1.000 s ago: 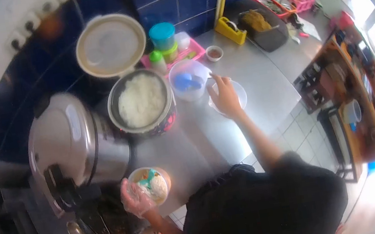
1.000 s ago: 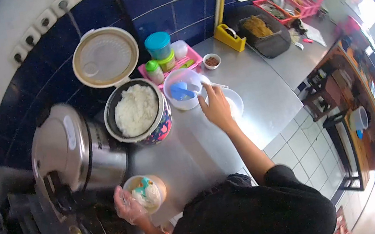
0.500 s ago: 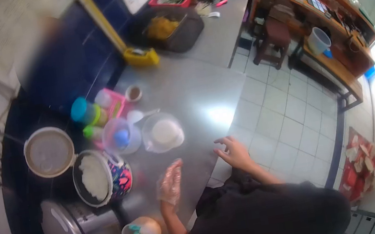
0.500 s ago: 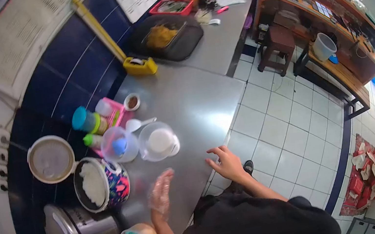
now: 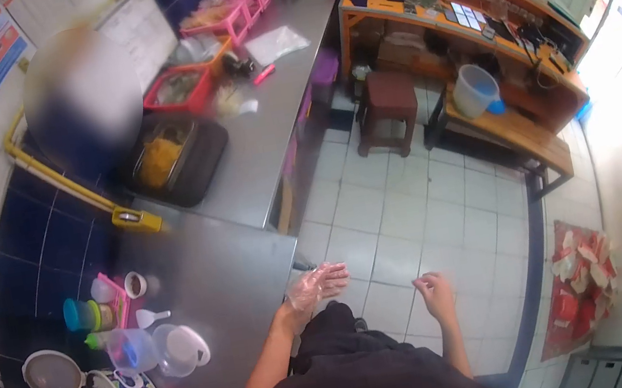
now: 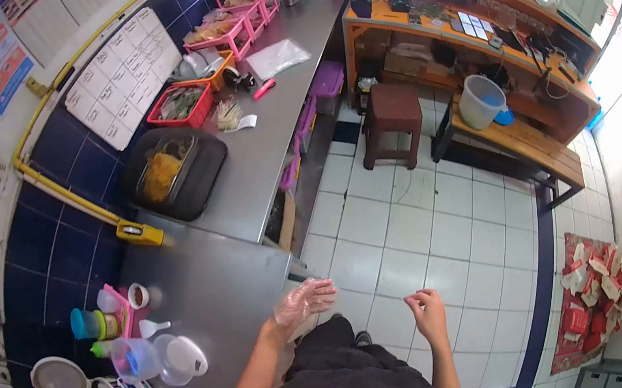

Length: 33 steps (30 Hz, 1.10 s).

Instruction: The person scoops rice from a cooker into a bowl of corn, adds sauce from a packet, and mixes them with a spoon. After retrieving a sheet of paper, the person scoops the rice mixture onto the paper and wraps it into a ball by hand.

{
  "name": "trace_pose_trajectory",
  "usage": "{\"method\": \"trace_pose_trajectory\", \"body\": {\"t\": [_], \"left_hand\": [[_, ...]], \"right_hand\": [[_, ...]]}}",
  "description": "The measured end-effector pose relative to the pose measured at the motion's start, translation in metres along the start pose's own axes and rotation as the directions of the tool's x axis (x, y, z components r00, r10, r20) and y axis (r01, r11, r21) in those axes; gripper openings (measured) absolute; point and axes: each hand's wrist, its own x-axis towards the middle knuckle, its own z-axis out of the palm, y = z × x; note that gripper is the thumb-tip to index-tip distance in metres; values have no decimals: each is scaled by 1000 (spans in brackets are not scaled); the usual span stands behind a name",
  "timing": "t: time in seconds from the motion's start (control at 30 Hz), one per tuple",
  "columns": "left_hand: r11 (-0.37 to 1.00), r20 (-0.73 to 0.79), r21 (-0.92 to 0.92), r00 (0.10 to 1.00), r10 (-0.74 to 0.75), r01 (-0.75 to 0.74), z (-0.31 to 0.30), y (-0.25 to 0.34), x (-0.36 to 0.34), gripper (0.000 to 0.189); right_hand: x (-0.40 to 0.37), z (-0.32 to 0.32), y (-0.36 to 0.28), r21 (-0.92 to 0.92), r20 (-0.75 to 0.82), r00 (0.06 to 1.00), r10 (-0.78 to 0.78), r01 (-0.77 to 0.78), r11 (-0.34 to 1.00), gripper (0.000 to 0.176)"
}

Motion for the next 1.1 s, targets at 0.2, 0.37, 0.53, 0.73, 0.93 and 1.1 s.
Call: {"method": "trace_pose_trajectory", "body": {"t": [0.2,0.37,0.53,0.73,0.93,1.1], "left_hand": [[790,-86,-611,996,-12,-43,-32,49,121,54],[516,-158,-847,987,-11,-129,-99,108,253,41],[503,-368,-795,929,48,-341,-157,181,341,42],[401,-522,-797,849,-83,-451,-210,255,403,42],[246,-781,-623,610,-133,-743,-253,309,471,37],[82,-894,-376,338,-295,-923,-268,340,541,39]], "right_hand": [[129,22,-43,74,32,999,42,-44,996,25],[297,50,-67,53,202,979,40,-51,997,27],[473,63,-163,80,240,941,-239,226,971,26],[711,156,-300,-24,229,751,-620,641,767,49],[861,280,-392,-315,526,552,-647,833,455,48],[902,281,-419,167,789,164,-592,870,464,32]]}}
